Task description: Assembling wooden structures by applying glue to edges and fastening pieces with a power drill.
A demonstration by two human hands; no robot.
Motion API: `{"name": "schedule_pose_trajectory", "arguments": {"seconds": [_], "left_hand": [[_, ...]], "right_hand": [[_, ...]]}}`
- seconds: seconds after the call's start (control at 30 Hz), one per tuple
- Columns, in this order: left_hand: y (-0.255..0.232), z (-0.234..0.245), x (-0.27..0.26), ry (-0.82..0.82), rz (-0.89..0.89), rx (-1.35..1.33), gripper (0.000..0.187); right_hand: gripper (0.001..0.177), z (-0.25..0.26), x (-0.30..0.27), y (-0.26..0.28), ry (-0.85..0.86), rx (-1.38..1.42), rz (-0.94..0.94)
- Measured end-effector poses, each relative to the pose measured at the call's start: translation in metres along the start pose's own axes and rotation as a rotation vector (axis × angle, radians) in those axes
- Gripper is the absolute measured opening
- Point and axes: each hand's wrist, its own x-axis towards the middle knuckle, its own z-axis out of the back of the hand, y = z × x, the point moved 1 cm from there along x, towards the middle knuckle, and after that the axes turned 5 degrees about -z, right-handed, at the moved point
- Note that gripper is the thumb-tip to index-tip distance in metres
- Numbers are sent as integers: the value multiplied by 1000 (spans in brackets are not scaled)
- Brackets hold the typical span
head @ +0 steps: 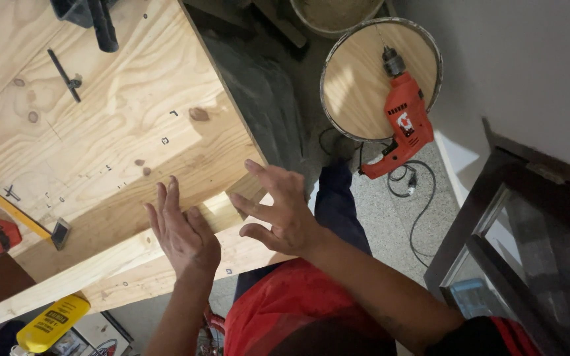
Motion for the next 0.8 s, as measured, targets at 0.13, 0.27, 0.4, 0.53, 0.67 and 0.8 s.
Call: {"name": "schedule_pose_trajectory", "arguments": {"seconds": [0.13,0.27,0.4,0.53,0.67,0.8], "left_hand": [[3,-2,-3,-12,1,22,49],[6,-5,-4,-16,6,5,49],[9,-8,-6,-22,-10,12,49],[9,-11,-6,-24,-12,6,47],[10,-15,-7,-63,-27,13,45],[8,-14,-7,-81,-25,36,45]], "right_hand": [[54,4,5,-2,32,-117,40],[58,7,11,-2,47,-267,113],[59,8,15,0,42,-329,160],[61,13,20,6,75,-408,165],[66,17,28,6,114,-539,222],[71,23,38,7,179,-571,253]]}}
